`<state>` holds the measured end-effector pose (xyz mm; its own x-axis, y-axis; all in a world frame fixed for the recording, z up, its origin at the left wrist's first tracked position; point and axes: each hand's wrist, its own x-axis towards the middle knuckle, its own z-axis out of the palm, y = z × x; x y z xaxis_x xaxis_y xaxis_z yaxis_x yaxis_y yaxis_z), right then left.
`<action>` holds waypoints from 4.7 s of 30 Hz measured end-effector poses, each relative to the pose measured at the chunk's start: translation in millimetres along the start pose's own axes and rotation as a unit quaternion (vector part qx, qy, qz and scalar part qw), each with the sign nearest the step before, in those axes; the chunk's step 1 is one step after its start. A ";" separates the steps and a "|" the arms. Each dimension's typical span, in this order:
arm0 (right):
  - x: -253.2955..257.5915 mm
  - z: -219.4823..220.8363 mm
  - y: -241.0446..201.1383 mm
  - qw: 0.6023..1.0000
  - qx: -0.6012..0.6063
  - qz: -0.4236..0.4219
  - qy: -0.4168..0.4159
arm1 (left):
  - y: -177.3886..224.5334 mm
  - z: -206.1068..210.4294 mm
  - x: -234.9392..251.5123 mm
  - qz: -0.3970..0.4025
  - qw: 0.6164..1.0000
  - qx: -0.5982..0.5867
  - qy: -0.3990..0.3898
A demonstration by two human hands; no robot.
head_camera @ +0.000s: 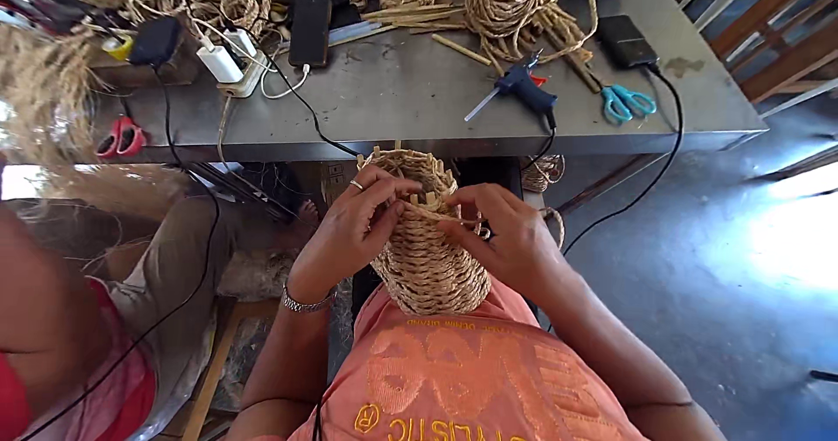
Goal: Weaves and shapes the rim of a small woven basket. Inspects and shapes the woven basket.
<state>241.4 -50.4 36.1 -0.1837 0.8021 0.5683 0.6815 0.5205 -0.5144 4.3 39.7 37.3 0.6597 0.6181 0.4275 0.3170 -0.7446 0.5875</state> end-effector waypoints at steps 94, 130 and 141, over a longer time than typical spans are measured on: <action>-12.6 18.9 -12.0 0.999 -0.019 -0.039 -0.015 | 30.7 45.6 -20.6 -0.065 0.981 0.068 0.171; -1.9 -6.3 -5.4 0.988 0.027 0.073 -0.135 | -37.6 16.9 -11.5 0.000 0.968 -0.250 0.012; 11.8 -17.3 -8.4 0.993 -0.044 0.035 -0.102 | -28.9 18.9 -8.1 0.007 0.979 -0.202 0.033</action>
<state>245.8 -50.3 58.3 -0.2669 0.8825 0.3871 0.7550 0.4412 -0.4851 2.7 51.5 3.9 0.6118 0.6341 0.4729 0.0049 -0.6009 0.7993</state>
